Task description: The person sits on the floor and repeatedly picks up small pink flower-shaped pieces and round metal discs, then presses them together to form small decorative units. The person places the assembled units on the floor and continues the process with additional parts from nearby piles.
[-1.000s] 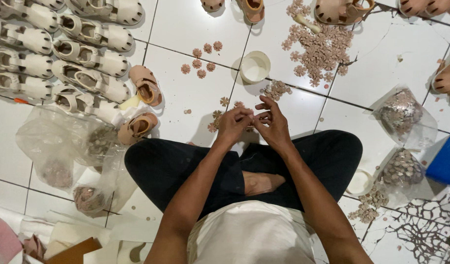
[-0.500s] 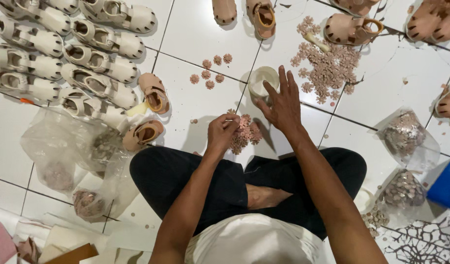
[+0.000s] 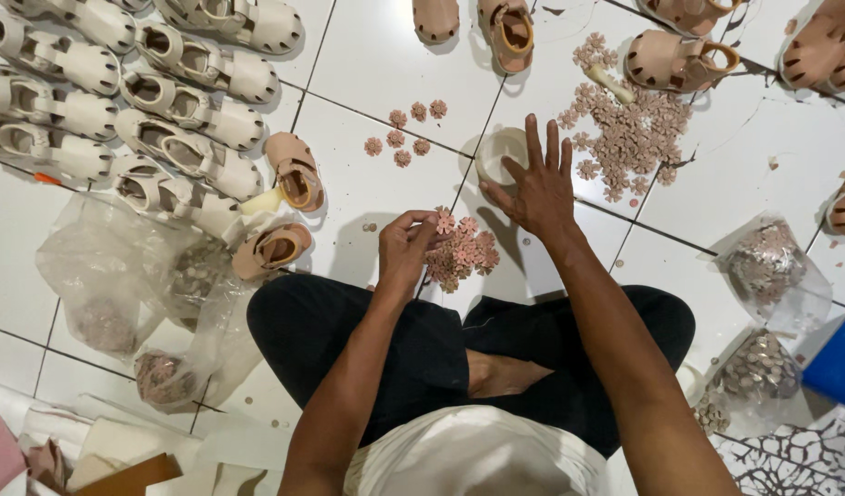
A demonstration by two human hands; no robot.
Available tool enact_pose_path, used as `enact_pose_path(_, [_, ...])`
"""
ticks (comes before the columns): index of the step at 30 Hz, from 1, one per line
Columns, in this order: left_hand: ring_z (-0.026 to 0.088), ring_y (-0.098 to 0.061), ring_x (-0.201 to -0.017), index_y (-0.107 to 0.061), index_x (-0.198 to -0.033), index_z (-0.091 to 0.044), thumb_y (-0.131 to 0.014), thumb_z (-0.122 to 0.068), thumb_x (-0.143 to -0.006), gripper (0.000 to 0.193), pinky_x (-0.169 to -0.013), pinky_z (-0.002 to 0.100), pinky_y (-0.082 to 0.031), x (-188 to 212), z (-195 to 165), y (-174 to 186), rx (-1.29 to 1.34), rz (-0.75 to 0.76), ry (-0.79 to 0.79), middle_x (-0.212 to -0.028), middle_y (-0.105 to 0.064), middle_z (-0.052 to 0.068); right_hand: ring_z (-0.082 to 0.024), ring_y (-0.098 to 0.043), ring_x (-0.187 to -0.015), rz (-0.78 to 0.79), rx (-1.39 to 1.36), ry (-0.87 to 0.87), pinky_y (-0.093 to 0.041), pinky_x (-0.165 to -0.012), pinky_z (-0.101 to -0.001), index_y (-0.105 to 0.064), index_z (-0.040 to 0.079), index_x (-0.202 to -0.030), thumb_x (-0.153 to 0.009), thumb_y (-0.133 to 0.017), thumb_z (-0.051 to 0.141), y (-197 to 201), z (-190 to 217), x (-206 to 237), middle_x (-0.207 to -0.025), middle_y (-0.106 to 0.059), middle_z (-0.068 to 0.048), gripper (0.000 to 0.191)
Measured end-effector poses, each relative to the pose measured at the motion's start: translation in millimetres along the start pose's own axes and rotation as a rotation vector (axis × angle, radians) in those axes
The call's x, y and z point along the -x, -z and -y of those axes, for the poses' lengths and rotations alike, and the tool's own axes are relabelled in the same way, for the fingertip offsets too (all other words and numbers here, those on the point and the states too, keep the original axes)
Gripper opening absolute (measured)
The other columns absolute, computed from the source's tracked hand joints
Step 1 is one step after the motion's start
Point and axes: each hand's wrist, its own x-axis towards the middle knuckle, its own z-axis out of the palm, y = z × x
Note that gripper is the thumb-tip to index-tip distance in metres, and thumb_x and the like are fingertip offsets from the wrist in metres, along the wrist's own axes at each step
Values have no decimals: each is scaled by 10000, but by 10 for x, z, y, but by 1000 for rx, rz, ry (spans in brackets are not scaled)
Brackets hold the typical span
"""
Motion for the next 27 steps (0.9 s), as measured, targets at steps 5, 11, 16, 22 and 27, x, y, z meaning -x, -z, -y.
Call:
enact_pose_path(5, [224, -791, -901, -705, -1089, 19, -630, -196, -1015, 239, -744, 276, -590, 41, -64, -15, 12, -5, -67, -965, -772, 133, -415, -51, -1648, 25, -12, -81, -136, -1326, -622, -768, 136, -1204, -938, -713, 481, 23, -39, 104, -1768, -106, -180, 439])
enact_pose_path(11, [222, -788, -885, -713, -1082, 24, -623, -196, -1023, 245, -712, 269, -580, 40, -103, -85, -26, 7, -105, -973, -777, 144, -474, -37, -1563, -1, -74, -30, -117, -1229, -663, -739, 122, -1297, -902, -770, 484, 23, -35, 43, -1726, -77, -210, 537])
enact_pose_path(16, [221, -788, -877, -711, -1091, 22, -628, -194, -1021, 242, -712, 276, -595, 72, -129, -57, -34, -16, -100, -925, -768, 149, -464, -25, -1560, 131, 14, -41, -109, -1234, -665, -761, 129, -1196, -939, -734, 564, 48, -18, -41, -1716, -76, -191, 506])
enact_pose_path(22, [212, -792, -883, -711, -1089, 22, -613, -188, -1023, 241, -724, 268, -590, 48, -129, -52, -40, -27, -110, -943, -780, 142, -431, -44, -1615, -32, -20, -3, -147, -1285, -627, -777, 129, -1232, -928, -673, 553, 33, -82, 72, -1763, -90, -186, 533])
enact_pose_path(27, [218, -778, -868, -693, -1084, 42, -620, -172, -1023, 234, -732, 273, -583, 66, -138, -106, 6, -11, -137, -991, -773, 135, -461, -33, -1565, -18, -6, 49, -129, -1222, -665, -792, 108, -1153, -936, -748, 578, 41, -43, -46, -1725, -112, -208, 519])
